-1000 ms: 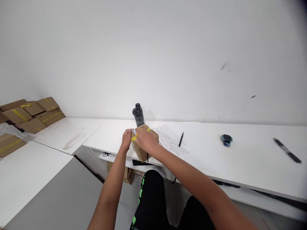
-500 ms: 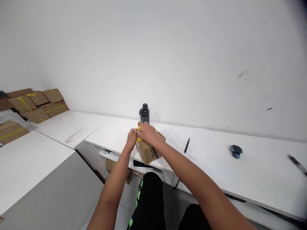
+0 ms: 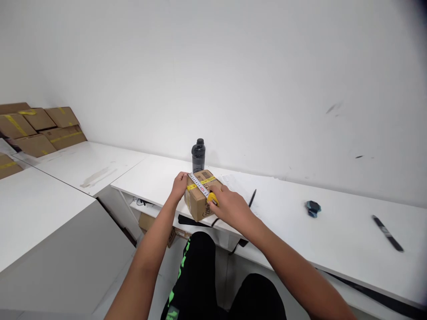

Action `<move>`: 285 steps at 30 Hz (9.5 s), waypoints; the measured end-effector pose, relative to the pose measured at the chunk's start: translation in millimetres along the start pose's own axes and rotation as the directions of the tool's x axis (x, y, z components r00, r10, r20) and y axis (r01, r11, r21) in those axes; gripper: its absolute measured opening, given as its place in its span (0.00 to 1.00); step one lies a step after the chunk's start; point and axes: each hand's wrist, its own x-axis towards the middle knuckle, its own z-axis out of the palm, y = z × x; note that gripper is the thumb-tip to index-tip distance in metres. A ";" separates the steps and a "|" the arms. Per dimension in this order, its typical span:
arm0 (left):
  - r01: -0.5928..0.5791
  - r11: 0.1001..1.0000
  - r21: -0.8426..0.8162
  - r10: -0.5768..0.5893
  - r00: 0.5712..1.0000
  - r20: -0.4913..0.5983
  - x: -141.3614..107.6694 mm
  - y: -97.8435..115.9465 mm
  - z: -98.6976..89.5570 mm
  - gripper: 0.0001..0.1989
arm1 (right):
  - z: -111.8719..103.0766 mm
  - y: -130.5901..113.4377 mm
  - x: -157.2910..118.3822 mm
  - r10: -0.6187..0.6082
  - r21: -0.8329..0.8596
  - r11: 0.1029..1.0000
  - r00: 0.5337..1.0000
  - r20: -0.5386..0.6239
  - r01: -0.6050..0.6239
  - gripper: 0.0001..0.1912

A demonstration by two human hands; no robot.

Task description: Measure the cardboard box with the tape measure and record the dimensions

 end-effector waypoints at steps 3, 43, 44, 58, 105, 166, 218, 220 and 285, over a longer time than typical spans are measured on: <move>0.013 1.000 -0.006 -0.013 1.000 0.003 -1.9 2.5 0.8 0.10 | 3.8 6.1 -16.5 0.030 0.002 1.000 1.000 0.009 -0.030 0.21; 0.166 0.976 0.144 -0.115 0.944 -0.308 -47.4 -51.6 -31.9 0.23 | 50.6 32.1 82.8 0.284 0.859 0.507 0.927 -0.246 0.073 0.38; 0.167 0.979 0.117 -0.127 0.948 -0.293 -47.7 -49.2 -25.5 0.23 | 55.7 28.8 84.7 0.281 0.844 0.534 0.931 -0.233 0.050 0.37; 0.284 0.915 -0.287 -0.137 0.888 0.440 -57.3 5.8 -11.5 0.34 | 50.0 24.4 116.3 -0.207 0.466 0.837 0.954 -0.216 0.287 0.24; 0.028 0.981 -0.191 -0.043 0.996 -0.074 -74.0 2.5 17.1 0.21 | 42.0 16.5 112.1 -0.382 0.211 0.886 0.908 -0.173 0.413 0.31; 0.008 1.000 0.001 -0.007 0.762 0.648 -4.4 -55.4 262.4 0.20 | 124.0 299.6 9.9 0.378 0.155 0.924 0.899 -0.220 -0.350 0.20; -0.009 1.000 0.022 -0.009 0.708 0.706 -5.9 -41.5 262.1 0.23 | 141.2 262.0 4.0 0.578 0.826 0.490 0.813 -0.069 -0.279 0.20; -0.006 1.000 0.014 -0.005 0.705 0.709 -6.0 -42.9 262.8 0.23 | 141.2 262.2 3.5 0.581 0.822 0.498 0.810 -0.080 -0.276 0.21; -0.013 1.000 0.014 -0.001 0.686 0.728 -5.8 -49.5 263.7 0.23 | 143.6 276.7 -2.8 0.676 0.645 0.695 0.594 -0.436 -0.317 0.20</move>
